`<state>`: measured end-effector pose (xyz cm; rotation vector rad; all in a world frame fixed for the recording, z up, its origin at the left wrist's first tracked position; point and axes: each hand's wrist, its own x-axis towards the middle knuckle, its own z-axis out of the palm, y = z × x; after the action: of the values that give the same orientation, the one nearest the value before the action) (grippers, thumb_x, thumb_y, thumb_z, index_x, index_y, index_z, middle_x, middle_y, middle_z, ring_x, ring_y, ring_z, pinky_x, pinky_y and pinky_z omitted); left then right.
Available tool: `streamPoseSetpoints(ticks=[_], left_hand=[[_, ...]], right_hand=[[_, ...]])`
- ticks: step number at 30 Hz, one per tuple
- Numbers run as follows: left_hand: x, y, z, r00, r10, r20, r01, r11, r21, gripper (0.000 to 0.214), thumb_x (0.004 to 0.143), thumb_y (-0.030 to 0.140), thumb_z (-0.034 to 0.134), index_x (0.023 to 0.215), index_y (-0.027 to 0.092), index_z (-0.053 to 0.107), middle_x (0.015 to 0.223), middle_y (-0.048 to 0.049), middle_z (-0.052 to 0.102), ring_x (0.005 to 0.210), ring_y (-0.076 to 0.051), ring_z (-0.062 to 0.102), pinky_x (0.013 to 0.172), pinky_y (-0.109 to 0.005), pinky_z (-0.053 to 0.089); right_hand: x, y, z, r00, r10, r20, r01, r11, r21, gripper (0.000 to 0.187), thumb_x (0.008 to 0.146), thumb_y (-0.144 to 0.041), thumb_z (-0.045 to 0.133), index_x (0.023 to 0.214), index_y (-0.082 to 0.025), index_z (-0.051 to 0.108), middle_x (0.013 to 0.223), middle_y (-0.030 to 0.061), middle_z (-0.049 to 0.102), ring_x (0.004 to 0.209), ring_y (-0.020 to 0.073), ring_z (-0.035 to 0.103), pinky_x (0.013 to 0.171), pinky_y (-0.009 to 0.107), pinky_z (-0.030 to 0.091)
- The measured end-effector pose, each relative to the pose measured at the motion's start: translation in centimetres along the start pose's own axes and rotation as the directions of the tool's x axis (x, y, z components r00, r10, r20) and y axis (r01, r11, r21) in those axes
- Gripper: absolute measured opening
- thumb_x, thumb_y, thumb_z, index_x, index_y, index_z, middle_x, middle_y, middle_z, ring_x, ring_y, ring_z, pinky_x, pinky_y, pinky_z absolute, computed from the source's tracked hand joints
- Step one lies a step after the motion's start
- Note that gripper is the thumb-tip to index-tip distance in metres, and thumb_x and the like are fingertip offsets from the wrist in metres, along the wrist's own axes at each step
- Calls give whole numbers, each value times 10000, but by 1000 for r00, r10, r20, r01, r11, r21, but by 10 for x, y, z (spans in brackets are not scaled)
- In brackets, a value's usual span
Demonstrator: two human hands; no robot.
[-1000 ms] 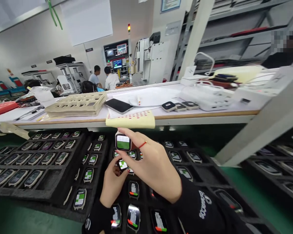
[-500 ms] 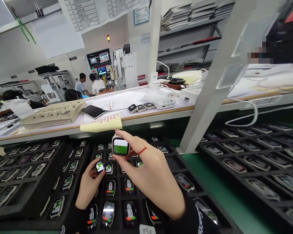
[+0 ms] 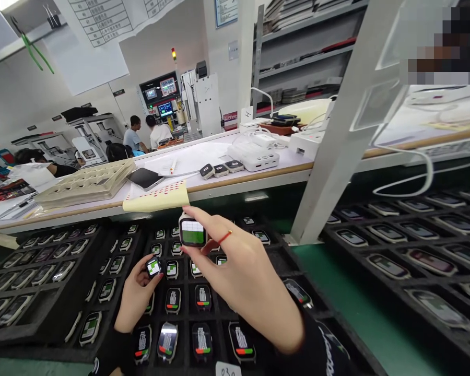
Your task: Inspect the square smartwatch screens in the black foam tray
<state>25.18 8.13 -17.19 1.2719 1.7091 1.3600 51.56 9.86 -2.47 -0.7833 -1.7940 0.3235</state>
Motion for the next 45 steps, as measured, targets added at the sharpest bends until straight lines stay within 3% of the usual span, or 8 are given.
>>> streamPoseSetpoints(ticks=[13,25,34,45], left_hand=[[-3,10,-1,1000,-10,9,10,999,43,695,721,496,717,1306,164,540,724,14,526,621,-139,468,581,-263,393],[-3,12,1,1000,-7,-3,7,1000,9,729,700,502,720,1303,141,529,789,-15,573,654,-151,510,595,-271,411],[-5,17,1,1000,-4,-6,5,999,35,733,693,542,723,1286,145,556,706,10,527,599,-145,471,564,-267,394],[-3,9,1,1000,7,-11,-7,1000,10,691,712,483,733,1297,162,554,791,-11,581,621,-132,507,573,-252,412]], right_hand=[[2,3,-2,999,31,10,-31,999,20,473,897,-188,627,1362,-242,557,1138,21,668,657,125,631,662,255,532],[2,6,-5,998,63,-6,-63,998,4,486,883,-199,615,1352,-313,559,1168,4,661,639,145,627,676,306,530],[5,5,-4,996,87,12,-87,996,-2,468,885,-211,610,1342,-300,563,1153,14,665,624,154,628,673,319,533],[6,7,-3,992,128,8,-128,991,-30,475,871,-223,619,1339,-286,569,1128,7,671,610,150,626,644,305,522]])
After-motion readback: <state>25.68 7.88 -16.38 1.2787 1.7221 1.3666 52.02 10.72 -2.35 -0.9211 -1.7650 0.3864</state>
